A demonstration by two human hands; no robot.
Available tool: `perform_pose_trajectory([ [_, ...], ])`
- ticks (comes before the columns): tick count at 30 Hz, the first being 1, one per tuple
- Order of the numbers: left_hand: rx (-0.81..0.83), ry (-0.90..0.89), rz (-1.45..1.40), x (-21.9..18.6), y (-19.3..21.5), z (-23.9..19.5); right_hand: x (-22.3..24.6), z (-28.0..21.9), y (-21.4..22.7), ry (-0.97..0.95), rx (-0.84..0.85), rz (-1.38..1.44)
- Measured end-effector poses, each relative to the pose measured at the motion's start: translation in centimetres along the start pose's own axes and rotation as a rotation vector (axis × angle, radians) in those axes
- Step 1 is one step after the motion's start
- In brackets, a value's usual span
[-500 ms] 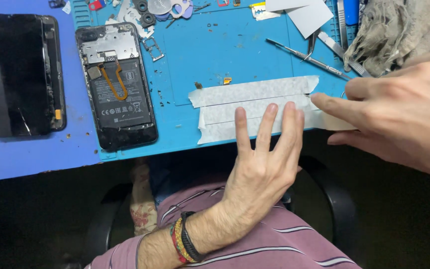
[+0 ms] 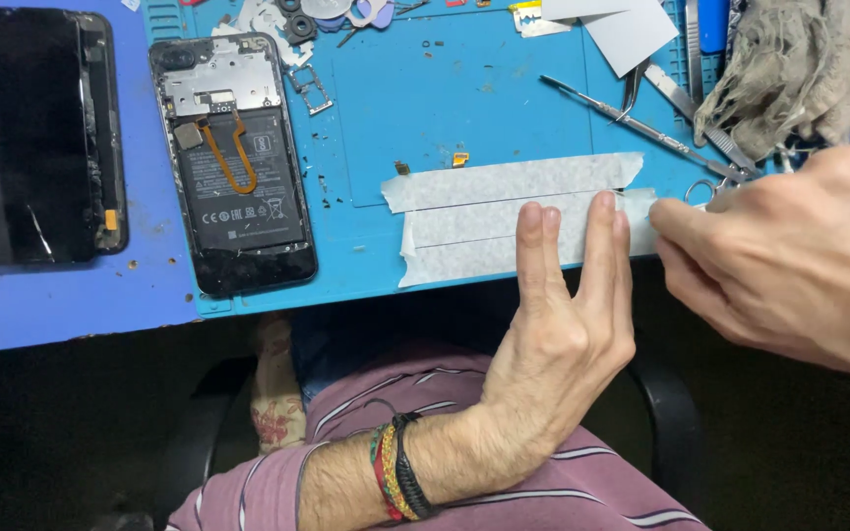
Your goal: Preparing and applying adhesive strips to a mobile phone screen during repair
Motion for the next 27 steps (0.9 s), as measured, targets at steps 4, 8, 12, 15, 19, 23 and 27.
perform_pose_trajectory([
  [4,0.003,-0.002,-0.005,0.4,0.1,0.0,0.7,-0.6,-0.3,-0.045,0.096,-0.187],
  [8,0.001,0.025,-0.020,0.5,-0.2,-0.4,0.1,-0.9,-2.1,-0.087,0.208,-0.252],
  [12,0.052,0.004,-0.010,0.2,-0.3,-0.7,-0.5,-0.6,-3.5,-0.099,0.218,-0.233],
  [15,0.035,-0.007,0.046,0.2,-0.1,-0.5,-0.8,-0.1,-3.4,-0.073,0.243,-0.240],
  [19,0.063,-0.050,0.135,-0.2,0.1,-0.2,-0.9,0.3,-2.7,-0.083,0.238,-0.194],
  [23,0.076,-0.040,0.118,-0.5,0.1,-0.2,-0.9,0.1,-2.8,-0.109,0.247,-0.245],
  [27,0.047,-0.039,0.081,-0.2,0.1,-0.1,-0.9,0.2,-2.1,-0.121,0.283,-0.184],
])
Point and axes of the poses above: each hand's wrist, its own z-axis towards the middle knuckle, its own y-axis out of the back of the hand, x = y × z, the point moved 5 cm from there along z, towards the middle knuckle, and after that the axes turned 10 degrees about -x, right-handed, at the moved point
